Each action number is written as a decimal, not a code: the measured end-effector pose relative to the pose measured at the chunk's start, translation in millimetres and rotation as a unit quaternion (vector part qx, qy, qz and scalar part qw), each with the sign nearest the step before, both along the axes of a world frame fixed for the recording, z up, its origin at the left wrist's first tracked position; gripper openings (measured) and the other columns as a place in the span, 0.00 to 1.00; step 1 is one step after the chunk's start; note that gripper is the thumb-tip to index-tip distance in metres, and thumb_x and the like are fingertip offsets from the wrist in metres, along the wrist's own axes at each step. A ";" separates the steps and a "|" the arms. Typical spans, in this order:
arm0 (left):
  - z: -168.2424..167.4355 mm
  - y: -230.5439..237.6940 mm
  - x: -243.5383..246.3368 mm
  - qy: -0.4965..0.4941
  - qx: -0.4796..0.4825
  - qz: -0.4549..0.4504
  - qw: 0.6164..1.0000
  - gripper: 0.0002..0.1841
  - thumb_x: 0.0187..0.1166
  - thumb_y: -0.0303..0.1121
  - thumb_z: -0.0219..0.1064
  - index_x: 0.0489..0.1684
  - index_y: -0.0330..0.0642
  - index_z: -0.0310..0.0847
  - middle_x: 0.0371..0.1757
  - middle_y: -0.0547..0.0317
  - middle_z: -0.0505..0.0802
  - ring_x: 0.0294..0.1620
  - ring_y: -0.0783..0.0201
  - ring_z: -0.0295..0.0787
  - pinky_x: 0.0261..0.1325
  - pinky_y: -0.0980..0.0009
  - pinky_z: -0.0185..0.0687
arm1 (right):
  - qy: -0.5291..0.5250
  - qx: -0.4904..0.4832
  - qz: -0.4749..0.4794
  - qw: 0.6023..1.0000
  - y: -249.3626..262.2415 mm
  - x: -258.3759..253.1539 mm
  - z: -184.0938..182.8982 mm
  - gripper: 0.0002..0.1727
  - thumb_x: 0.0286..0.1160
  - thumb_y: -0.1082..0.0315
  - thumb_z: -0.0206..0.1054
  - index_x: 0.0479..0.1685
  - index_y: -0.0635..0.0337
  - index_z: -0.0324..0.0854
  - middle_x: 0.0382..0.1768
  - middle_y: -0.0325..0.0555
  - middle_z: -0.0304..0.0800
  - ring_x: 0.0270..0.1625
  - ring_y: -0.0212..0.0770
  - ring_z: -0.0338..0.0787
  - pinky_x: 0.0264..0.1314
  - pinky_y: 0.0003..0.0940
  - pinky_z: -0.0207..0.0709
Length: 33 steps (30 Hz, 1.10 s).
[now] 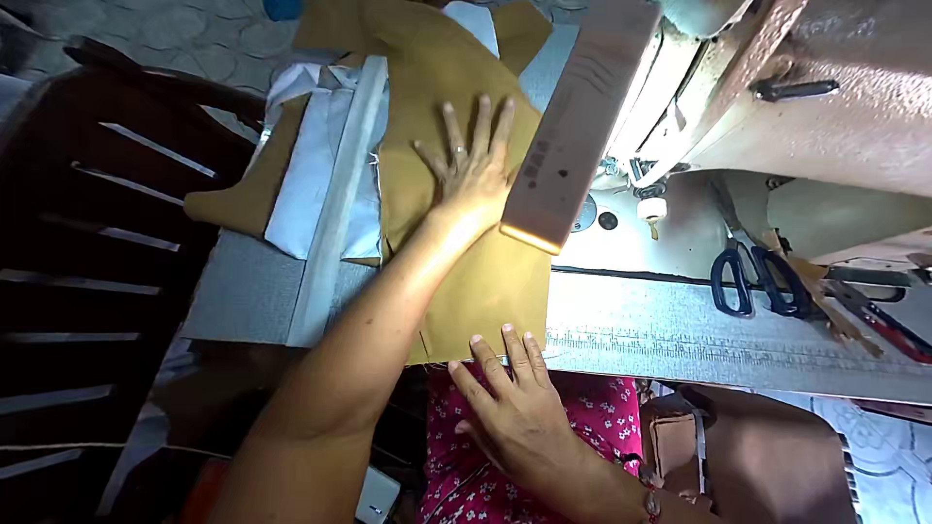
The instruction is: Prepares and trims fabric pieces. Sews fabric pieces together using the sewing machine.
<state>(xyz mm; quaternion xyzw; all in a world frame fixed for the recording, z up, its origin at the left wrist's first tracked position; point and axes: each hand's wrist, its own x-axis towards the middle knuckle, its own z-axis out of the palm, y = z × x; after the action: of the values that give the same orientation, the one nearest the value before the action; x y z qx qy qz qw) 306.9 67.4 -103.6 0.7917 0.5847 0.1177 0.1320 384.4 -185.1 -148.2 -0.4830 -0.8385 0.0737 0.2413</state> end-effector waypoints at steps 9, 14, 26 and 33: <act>-39.8 2.4 -52.6 0.039 -0.017 -0.008 0.999 0.52 0.74 0.80 0.40 0.98 0.58 0.42 0.98 0.53 0.49 0.96 0.31 0.29 0.79 0.15 0.14 | -0.005 0.021 0.033 0.999 -9.0 -33.5 -6.8 0.24 0.74 0.69 0.67 0.71 0.44 0.85 0.76 0.54 0.83 0.77 0.65 0.81 0.79 0.59 0.71; -37.3 7.7 -40.1 0.044 -0.035 0.011 0.998 0.53 0.75 0.79 0.42 0.98 0.57 0.40 0.98 0.54 0.48 0.96 0.33 0.28 0.79 0.16 0.13 | -0.012 0.032 0.014 0.999 -6.9 -31.0 -12.6 0.23 0.75 0.68 0.67 0.71 0.42 0.86 0.76 0.56 0.83 0.77 0.67 0.81 0.80 0.59 0.71; 5.7 -110.2 -67.6 0.022 0.083 -0.137 0.987 0.27 0.92 0.47 0.42 0.83 0.56 0.76 0.93 0.53 0.65 0.94 0.30 0.42 0.83 0.18 0.20 | 0.183 -0.017 0.165 0.969 -39.2 24.3 -27.9 0.12 0.84 0.69 0.59 0.53 0.53 0.89 0.47 0.47 0.96 0.54 0.47 0.93 0.64 0.42 0.80; -26.1 -147.0 -88.2 0.051 0.003 -0.145 0.988 0.42 0.78 0.76 0.40 0.90 0.70 0.65 0.95 0.51 0.59 0.94 0.25 0.38 0.79 0.14 0.23 | 0.146 -0.204 0.115 0.961 -58.4 62.8 -57.5 0.16 0.76 0.72 0.59 0.53 0.54 0.91 0.45 0.45 0.96 0.50 0.45 0.94 0.59 0.43 0.82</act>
<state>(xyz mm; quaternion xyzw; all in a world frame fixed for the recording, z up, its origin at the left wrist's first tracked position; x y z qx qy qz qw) 218.7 -79.6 -129.7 0.8737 0.4690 0.0584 0.1149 447.2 -243.5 -205.7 -0.4065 -0.8111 0.3401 0.2475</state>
